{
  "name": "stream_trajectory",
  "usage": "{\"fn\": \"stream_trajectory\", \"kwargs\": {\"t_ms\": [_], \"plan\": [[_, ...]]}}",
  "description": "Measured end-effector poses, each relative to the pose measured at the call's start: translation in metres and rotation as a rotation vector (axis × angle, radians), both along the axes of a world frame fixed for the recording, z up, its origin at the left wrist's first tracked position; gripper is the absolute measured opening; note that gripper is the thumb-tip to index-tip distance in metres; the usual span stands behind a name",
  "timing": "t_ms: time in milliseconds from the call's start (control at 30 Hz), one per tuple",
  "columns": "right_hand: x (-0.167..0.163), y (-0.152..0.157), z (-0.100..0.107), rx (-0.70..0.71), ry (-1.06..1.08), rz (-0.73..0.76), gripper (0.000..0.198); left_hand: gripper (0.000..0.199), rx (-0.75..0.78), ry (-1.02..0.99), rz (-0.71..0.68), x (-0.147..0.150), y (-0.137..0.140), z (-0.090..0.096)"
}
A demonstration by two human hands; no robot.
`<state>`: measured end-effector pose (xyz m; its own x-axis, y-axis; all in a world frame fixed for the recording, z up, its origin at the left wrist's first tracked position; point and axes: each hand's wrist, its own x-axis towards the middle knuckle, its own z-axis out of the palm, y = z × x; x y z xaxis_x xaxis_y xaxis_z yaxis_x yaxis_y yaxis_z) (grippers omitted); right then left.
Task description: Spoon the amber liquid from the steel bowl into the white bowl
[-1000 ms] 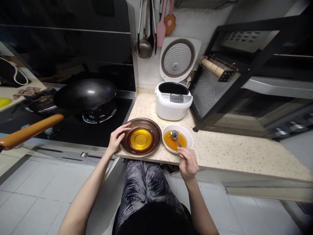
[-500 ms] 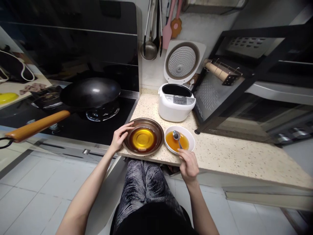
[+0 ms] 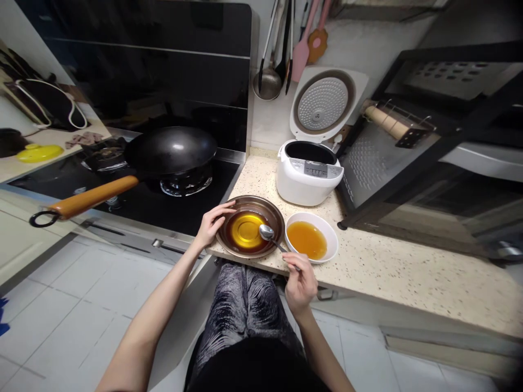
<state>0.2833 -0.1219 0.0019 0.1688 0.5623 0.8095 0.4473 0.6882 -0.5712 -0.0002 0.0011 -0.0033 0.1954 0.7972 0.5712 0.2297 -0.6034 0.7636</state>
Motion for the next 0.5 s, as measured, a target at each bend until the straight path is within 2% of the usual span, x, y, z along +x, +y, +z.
{"fn": "stream_trajectory", "kwargs": {"t_ms": [167,500], "plan": [[-0.011,0.005,-0.004,-0.058,-0.026,0.066,0.021,0.037,0.005,-0.002,0.001,0.0,0.001,-0.001],[-0.018,0.012,-0.009,-0.106,-0.01,0.1,0.019,0.036,0.006,-0.009,-0.006,0.001,0.0,0.0]]}}
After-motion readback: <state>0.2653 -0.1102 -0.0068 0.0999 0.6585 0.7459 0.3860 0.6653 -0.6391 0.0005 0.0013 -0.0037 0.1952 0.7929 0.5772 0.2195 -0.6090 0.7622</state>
